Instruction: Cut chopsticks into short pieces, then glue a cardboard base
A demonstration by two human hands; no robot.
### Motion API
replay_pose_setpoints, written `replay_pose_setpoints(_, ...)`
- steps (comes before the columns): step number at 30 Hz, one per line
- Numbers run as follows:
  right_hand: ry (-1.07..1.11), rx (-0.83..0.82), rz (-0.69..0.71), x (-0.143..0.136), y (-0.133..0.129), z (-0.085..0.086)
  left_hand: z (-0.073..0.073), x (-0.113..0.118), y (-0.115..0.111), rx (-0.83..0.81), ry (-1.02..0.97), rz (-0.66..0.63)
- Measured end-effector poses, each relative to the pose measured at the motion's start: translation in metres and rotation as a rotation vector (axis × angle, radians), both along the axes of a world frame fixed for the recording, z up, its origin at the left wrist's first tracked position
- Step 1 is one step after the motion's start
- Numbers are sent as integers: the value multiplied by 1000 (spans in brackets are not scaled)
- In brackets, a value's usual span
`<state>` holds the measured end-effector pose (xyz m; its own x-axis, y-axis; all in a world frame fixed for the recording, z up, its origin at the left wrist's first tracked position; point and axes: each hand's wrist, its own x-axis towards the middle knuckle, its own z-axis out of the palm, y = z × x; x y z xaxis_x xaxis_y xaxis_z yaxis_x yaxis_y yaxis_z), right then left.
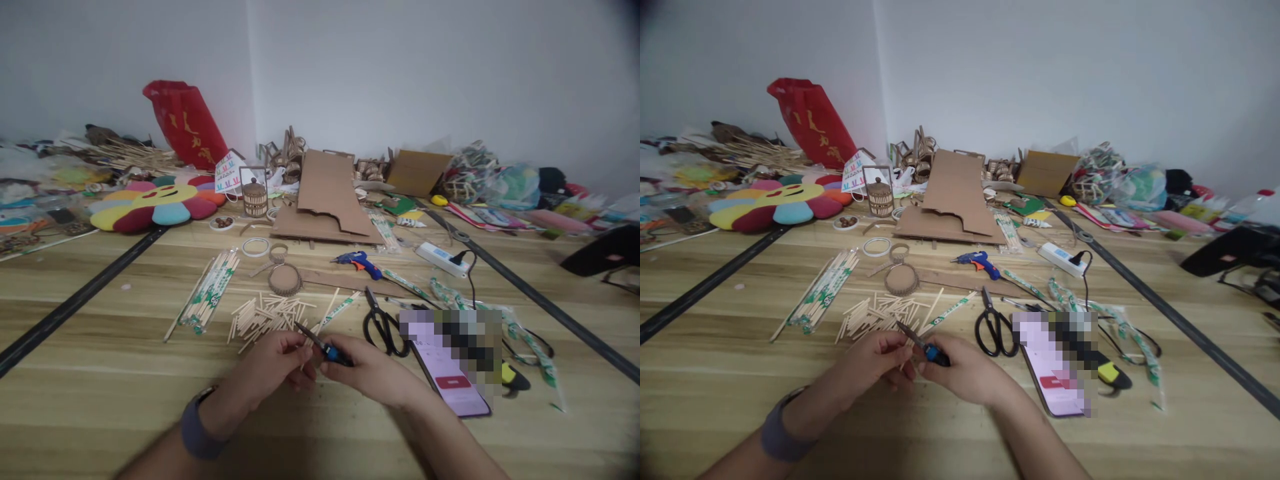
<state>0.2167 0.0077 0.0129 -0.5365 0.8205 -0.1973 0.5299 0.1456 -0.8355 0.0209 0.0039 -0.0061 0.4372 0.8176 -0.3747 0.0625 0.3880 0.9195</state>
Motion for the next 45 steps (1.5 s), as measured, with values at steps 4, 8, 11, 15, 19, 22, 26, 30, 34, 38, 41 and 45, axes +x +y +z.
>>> replay_pose_setpoints(4, 35, 2, 8, 0, 0, -2, 0, 1, 0, 16, 19, 2)
replay_pose_setpoints(8, 37, 3, 7, 0, 0, -3, -2, 1, 0, 47, 41, -7)
replay_pose_setpoints(11, 27, 15, 15, 0, 0, -4, -3, 1, 0, 86, 53, -11)
replay_pose_setpoints(15, 3, 30, 7, -1, -1, -5, -3, 1, 0, 135, 80, -17)
replay_pose_setpoints(19, 22, 34, 16, -1, -1, -4, -1, 1, -1, 141, 76, -29)
replay_pose_setpoints(22, 25, 41, 15, -1, -2, -4, -2, 2, -1, 134, 58, -38)
replay_pose_setpoints(26, 20, 39, 18, 0, -2, -5, -2, 3, -1, 121, 43, -40)
replay_pose_setpoints(30, 20, 55, 10, -1, -2, -5, -2, 3, -1, 106, 37, -38)
replay_pose_setpoints(34, -17, 47, 7, -2, -4, -4, -2, 4, -2, 117, 46, -37)
replay_pose_setpoints(38, -36, 75, -5, -4, -5, -6, -1, 3, -4, 160, 86, -38)
replay_pose_setpoints(41, -38, 121, -17, -7, -5, -6, 0, 3, -4, 200, 106, -34)
replay_pose_setpoints(45, -50, 177, -35, -10, -7, -4, 2, 3, -5, 222, 141, -27)
